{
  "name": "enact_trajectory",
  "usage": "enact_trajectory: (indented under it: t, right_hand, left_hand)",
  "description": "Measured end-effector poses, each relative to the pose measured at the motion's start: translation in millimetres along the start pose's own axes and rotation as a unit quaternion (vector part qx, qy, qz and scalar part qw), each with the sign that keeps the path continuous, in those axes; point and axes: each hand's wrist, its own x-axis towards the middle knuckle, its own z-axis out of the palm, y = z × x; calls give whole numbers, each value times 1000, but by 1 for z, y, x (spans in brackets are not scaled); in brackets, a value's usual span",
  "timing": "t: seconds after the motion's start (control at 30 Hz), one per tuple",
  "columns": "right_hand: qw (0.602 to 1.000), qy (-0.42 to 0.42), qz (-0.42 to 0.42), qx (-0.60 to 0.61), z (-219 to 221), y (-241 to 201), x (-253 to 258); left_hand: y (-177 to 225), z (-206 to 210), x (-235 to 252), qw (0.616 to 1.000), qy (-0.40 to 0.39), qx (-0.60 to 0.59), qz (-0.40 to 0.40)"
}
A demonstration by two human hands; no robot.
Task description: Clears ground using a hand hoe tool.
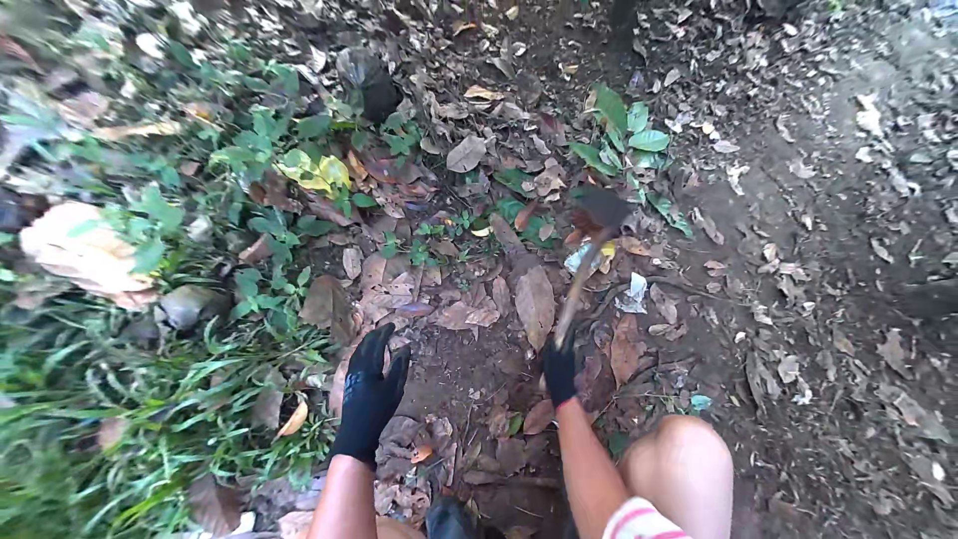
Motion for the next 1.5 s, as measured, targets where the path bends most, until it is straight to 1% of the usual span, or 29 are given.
enact_trajectory:
  t: [0.07,0.13,0.2,0.3,0.33,0.4,0.47,0.53,0.57,0.6,0.67,0.73,0.77,0.87,0.93,0.97,1.0,1.07,1.1,1.13,1.17,1.2,1.27,1.3,1.33,1.37,1.4,1.47,1.5]
  right_hand:
    - [997,-54,-8,-55,13,28,-43]
    - [989,-91,21,-118,15,50,-52]
    - [981,-96,37,-162,10,54,-23]
    - [975,-71,58,-202,-9,22,47]
    - [977,-56,66,-192,-12,9,71]
    - [987,5,68,-143,-8,-16,111]
    - [995,60,60,-44,7,-42,123]
    - [990,82,33,111,25,-59,108]
    - [983,72,28,167,29,-60,94]
    - [980,47,34,189,29,-56,83]
    - [982,2,54,179,29,-44,84]
    - [989,-38,72,122,33,-25,89]
    - [993,-48,71,77,32,-7,81]
    - [995,-57,68,-42,17,37,24]
    - [993,-40,77,-81,-3,45,-2]
    - [994,-23,76,-70,-6,39,-4]
    - [997,-8,74,-33,-2,26,0]
    - [994,11,72,80,26,-4,14]
    - [989,-1,72,128,45,-15,19]
    - [987,-37,75,140,62,-20,16]
    - [986,-96,74,118,73,-18,1]
    - [980,-160,72,91,77,-8,-24]
    - [965,-249,83,23,62,27,-89]
    - [956,-277,93,-7,49,46,-116]
    - [952,-288,102,-28,35,59,-131]
    - [954,-279,106,-38,23,62,-131]
    - [961,-255,102,-26,17,54,-120]
    - [979,-179,78,57,28,19,-78]
    - [980,-141,77,114,40,-1,-53]
  left_hand:
    - [-5,2,4,1000,-6,0,-4]
    - [-11,1,4,1000,-10,9,-21]
    - [-14,-4,4,999,-10,16,-28]
    - [-13,-8,-6,1000,-7,18,-16]
    - [-12,-9,-8,1000,-4,20,-9]
    - [-11,-9,-10,1000,-6,24,-6]
    - [-9,-8,-10,999,-14,26,-11]
    - [-7,-5,-4,1000,-11,20,-7]
    - [-5,-2,0,1000,-9,16,-2]
    - [-3,0,3,1000,-11,11,2]
    - [1,4,7,1000,-21,2,0]
    - [5,10,8,999,-35,-3,3]
    - [7,14,8,999,-45,-4,8]
    - [4,18,17,998,-65,6,12]
    - [-1,18,20,998,-58,2,3]
    - [-3,17,20,999,-49,1,0]
    - [-4,15,21,999,-39,-1,-2]
    - [-2,16,21,1000,-28,-3,-4]
    - [1,17,21,1000,-30,-2,-7]
    - [4,19,22,999,-35,-1,-9]
    - [7,20,23,999,-39,0,-6]
    - [10,22,25,999,-44,0,-2]
    - [10,27,30,999,-54,-5,9]
    - [10,29,33,998,-56,-11,10]
    - [9,30,34,998,-57,-17,6]
    - [7,30,34,998,-56,-21,-2]
    - [6,28,33,998,-53,-20,-7]
    - [6,20,28,999,-47,-9,-13]
    - [7,18,23,999,-42,-11,-13]
